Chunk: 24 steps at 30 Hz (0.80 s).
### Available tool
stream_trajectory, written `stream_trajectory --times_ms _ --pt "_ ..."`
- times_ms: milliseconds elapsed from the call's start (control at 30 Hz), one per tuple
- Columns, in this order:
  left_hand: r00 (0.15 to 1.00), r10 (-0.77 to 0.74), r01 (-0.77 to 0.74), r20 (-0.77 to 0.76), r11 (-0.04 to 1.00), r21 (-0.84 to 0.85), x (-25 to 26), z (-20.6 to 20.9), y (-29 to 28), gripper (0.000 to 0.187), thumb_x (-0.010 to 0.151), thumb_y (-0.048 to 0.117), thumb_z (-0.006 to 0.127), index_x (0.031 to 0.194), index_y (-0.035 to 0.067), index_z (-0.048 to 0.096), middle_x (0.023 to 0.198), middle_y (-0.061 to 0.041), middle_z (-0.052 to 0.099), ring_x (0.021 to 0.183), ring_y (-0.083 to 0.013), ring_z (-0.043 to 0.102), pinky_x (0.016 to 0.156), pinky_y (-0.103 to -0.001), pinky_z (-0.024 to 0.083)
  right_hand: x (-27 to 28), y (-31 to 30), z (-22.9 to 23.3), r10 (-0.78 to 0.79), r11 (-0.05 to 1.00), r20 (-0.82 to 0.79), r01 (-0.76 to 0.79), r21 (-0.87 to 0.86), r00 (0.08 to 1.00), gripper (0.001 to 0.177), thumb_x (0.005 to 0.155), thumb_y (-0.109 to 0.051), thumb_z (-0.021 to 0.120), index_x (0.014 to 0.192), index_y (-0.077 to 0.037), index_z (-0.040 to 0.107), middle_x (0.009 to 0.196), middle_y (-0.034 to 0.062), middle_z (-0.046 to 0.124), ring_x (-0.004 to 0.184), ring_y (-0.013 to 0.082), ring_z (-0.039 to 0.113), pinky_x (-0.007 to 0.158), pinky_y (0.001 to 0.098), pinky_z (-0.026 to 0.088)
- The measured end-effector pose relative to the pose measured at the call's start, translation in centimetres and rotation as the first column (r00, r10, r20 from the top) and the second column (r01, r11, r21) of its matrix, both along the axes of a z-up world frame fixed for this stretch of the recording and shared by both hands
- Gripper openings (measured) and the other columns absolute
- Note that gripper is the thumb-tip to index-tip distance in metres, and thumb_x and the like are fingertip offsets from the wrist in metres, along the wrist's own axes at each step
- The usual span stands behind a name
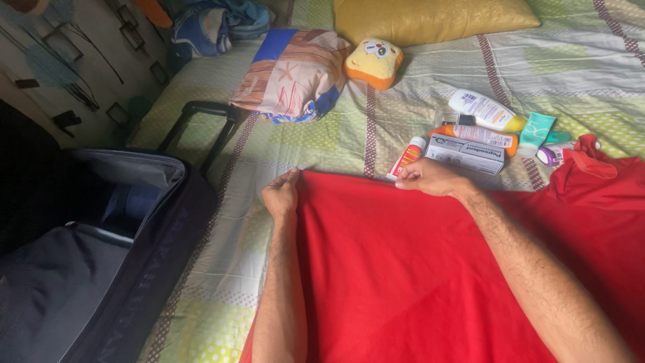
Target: The person folds a red shirt on a bed by turning it over, folding the sides and sleeves inward, and then folding the bottom up to create a compact square.
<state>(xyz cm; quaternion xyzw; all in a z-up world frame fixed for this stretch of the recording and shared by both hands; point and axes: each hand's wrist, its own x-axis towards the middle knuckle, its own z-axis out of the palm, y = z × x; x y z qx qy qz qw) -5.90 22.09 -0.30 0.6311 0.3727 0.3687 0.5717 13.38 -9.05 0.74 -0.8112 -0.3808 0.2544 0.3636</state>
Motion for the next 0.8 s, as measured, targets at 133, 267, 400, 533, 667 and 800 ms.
stream_trajectory --times_ms 133,267,400,533,667,800 --pt "1.0 0.003 -0.001 -0.028 0.996 0.086 -0.2 -0.5 0.4 0.033 0.085 0.031 0.082 0.097 0.0 0.082 0.087 -0.011 0.082 0.077 -0.0154 0.073 0.077 -0.031 0.056 0.1 0.5 -0.1 -0.065 0.995 0.088 0.058 0.087 0.994 0.03 0.093 -0.029 0.071 0.109 -0.004 0.077 0.094 0.0061 0.079 0.088 0.0143 0.07 0.08 0.0337 0.056" --pt "0.944 0.116 0.015 -0.31 0.921 0.39 -1.0 0.8 0.0 0.033 0.084 0.042 0.08 0.101 0.014 0.083 0.096 -0.014 0.079 0.09 -0.0301 0.076 0.084 -0.04 0.056 -1.9 1.2 1.0 -0.119 0.993 0.198 0.115 0.028 0.973 0.024 0.094 -0.026 0.069 0.104 -0.006 0.076 0.095 0.0074 0.08 0.087 0.0182 0.073 0.08 0.0364 0.055" --pt "0.821 0.203 0.09 -0.533 0.877 0.472 -1.3 2.2 -0.8 0.036 0.085 0.053 0.075 0.102 0.022 0.082 0.099 -0.011 0.078 0.098 -0.0373 0.072 0.101 -0.054 0.046 -3.4 2.0 0.5 -0.087 0.996 0.46 0.069 0.055 0.884 0.02 0.095 -0.025 0.069 0.099 -0.006 0.068 0.094 0.0123 0.075 0.089 0.028 0.072 0.079 0.0418 0.054" --pt "0.832 0.187 0.102 -0.523 0.874 0.475 -1.6 2.4 -1.1 0.037 0.085 0.053 0.073 0.101 0.021 0.083 0.1 -0.01 0.079 0.1 -0.0369 0.072 0.111 -0.059 0.034 -5.1 1.8 0.4 -0.13 0.991 0.58 0.131 0.041 0.804 0.022 0.096 -0.026 0.067 0.101 -0.005 0.062 0.1 0.0127 0.068 0.095 0.0325 0.066 0.08 0.0465 0.051" --pt "0.838 0.131 0.155 -0.53 0.874 0.46 -1.7 1.9 -0.8 0.043 0.081 0.054 0.075 0.106 0.019 0.076 0.101 -0.008 0.079 0.103 -0.0348 0.072 0.11 -0.061 0.033 -6.5 2.3 0.8 -0.122 0.986 0.739 0.164 0.016 0.662 0.022 0.094 -0.028 0.069 0.098 -0.007 0.063 0.101 0.0109 0.068 0.1 0.0324 0.064 0.086 0.051 0.047" --pt "0.792 0.159 0.211 -0.589 0.835 0.509 -0.8 0.8 -0.3 0.045 0.087 0.053 0.071 0.118 0.021 0.065 0.104 -0.014 0.077 0.102 -0.0394 0.071 0.108 -0.066 0.03 -8.2 3.7 0.9 -0.042 0.996 0.931 0.093 0.009 0.364 0.024 0.086 -0.017 0.068 0.109 -0.01 0.068 0.112 0.0105 0.067 0.111 0.0301 0.061 0.092 0.0533 0.044"
